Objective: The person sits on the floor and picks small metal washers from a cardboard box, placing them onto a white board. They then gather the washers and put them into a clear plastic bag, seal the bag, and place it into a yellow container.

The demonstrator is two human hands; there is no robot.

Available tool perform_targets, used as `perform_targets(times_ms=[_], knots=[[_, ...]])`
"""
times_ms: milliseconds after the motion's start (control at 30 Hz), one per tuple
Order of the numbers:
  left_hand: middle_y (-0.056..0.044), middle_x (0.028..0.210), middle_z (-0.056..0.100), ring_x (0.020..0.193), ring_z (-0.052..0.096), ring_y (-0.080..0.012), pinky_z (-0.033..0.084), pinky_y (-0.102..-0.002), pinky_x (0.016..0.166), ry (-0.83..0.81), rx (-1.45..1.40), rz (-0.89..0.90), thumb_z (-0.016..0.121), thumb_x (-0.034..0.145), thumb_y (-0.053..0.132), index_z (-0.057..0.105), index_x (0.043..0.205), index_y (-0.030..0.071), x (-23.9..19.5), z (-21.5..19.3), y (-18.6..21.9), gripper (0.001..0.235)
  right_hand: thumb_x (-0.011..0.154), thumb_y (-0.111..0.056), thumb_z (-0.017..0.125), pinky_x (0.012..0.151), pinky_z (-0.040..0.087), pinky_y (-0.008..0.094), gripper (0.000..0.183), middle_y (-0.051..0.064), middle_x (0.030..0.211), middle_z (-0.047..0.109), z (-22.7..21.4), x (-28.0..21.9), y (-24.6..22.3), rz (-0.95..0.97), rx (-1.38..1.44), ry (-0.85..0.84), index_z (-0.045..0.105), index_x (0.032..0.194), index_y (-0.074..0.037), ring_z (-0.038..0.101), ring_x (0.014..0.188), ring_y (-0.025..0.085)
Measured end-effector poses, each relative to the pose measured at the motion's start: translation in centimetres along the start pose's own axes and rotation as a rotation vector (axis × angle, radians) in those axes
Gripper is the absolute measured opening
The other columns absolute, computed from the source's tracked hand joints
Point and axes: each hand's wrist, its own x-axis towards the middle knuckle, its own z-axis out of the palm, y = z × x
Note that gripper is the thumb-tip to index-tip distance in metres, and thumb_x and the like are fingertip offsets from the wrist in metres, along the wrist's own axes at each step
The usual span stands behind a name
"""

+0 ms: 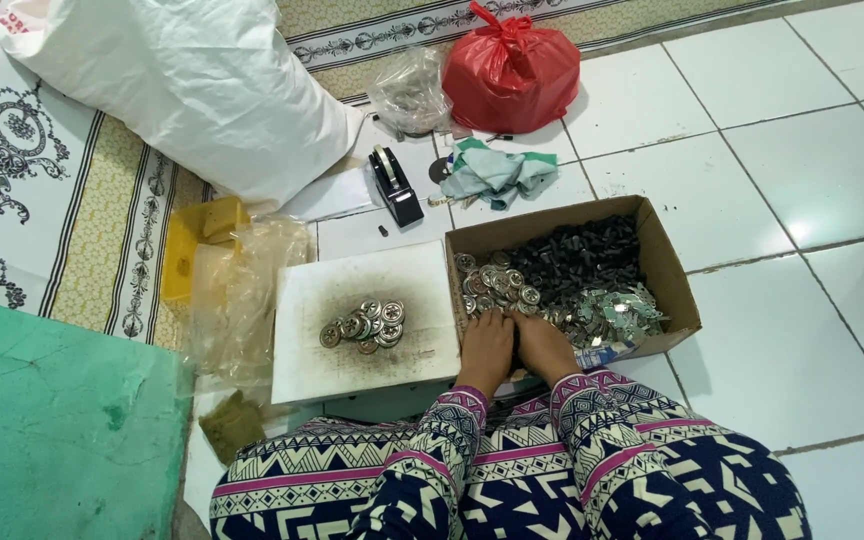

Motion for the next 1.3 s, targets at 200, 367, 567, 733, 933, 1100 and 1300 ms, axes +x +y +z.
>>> perform_targets(times_ms=[200, 367, 567, 733, 933, 1100, 1300], knots=[[-0.012, 0.088, 0.072, 0.084, 0.071, -0.0326, 0.044, -0.045, 0.077, 0.142, -0.052, 0.019, 0.059, 0.088, 0.010, 0.067, 0.097, 0.008, 0.4, 1.4, -0.2, 0.013, 0.092, -0.007, 0.053, 0.085, 0.061, 0.050, 0.032, 0.027, 0.100, 0.073, 0.5, 0.4, 0.4, 0.017, -0.025, -0.005, 0.065, 0.122, -0.005, 0.074, 0.099, 0.043], [-0.011, 0.085, 0.071, 0.080, 0.071, -0.0302, 0.044, -0.043, 0.075, 0.167, -0.041, 0.017, 0.062, 0.087, 0.010, 0.066, 0.097, 0.009, 0.1, 0.3, -0.1, 0.010, 0.090, -0.008, 0.056, 0.085, 0.061, 0.049, 0.043, 0.026, 0.104, 0.073, 1.9, 1.0, 1.5, 0.056, 0.001, -0.014, 0.059, 0.132, -0.003, 0.074, 0.100, 0.042], [-0.010, 0.082, 0.070, 0.078, 0.072, -0.0302, 0.047, -0.043, 0.074, 0.212, -0.068, 0.024, 0.063, 0.086, 0.009, 0.064, 0.097, 0.010, -0.2, 0.0, 0.0, 0.012, 0.087, -0.005, 0.060, 0.084, 0.061, 0.050, 0.031, 0.024, 0.097, 0.075, 0.2, 0.2, 0.3, 0.086, 0.071, 0.034, 0.071, 0.115, -0.002, 0.073, 0.097, 0.043], [-0.010, 0.081, 0.069, 0.079, 0.071, -0.0299, 0.049, -0.042, 0.073, 0.246, -0.098, 0.032, 0.064, 0.085, 0.010, 0.059, 0.097, 0.011, -0.3, -0.4, -0.1, 0.013, 0.084, -0.002, 0.060, 0.090, 0.058, 0.050, 0.032, 0.019, 0.100, 0.078, 1.4, 1.3, 2.4, 0.099, 0.116, 0.068, 0.076, 0.111, -0.007, 0.071, 0.103, 0.043], [-0.018, 0.118, 0.070, 0.112, 0.067, -0.0399, 0.053, -0.051, 0.092, 0.063, -1.026, -0.348, 0.060, 0.084, 0.005, 0.049, 0.130, 0.010, -1.9, -6.4, 0.2, 0.048, 0.076, -0.007, 0.081, 0.079, 0.061, 0.041, 0.024, 0.014, 0.090, 0.080, -1.4, 1.3, 2.5, 0.154, 0.511, 0.134, 0.082, 0.099, -0.012, 0.076, 0.092, 0.035], [-0.022, 0.134, 0.059, 0.126, 0.061, -0.0360, 0.055, -0.045, 0.101, 0.141, -1.655, -0.532, 0.063, 0.088, 0.002, 0.043, 0.136, 0.004, -3.7, -11.5, -0.5, 0.052, 0.073, 0.003, 0.084, 0.070, 0.063, 0.036, 0.029, 0.021, 0.087, 0.074, -4.6, -0.2, -0.4, 0.151, 0.929, 0.099, 0.076, 0.101, 0.005, 0.074, 0.082, 0.027], [-0.017, 0.122, 0.059, 0.108, 0.063, -0.0238, 0.058, -0.034, 0.092, 0.273, -1.964, -0.754, 0.071, 0.093, 0.012, 0.045, 0.138, 0.000, -3.7, -10.8, -1.5, 0.053, 0.078, 0.004, 0.083, 0.074, 0.065, 0.042, 0.031, 0.025, 0.094, 0.076, -4.4, -0.7, -2.1, 0.096, 1.088, 0.029, 0.074, 0.108, 0.007, 0.075, 0.084, 0.032]])
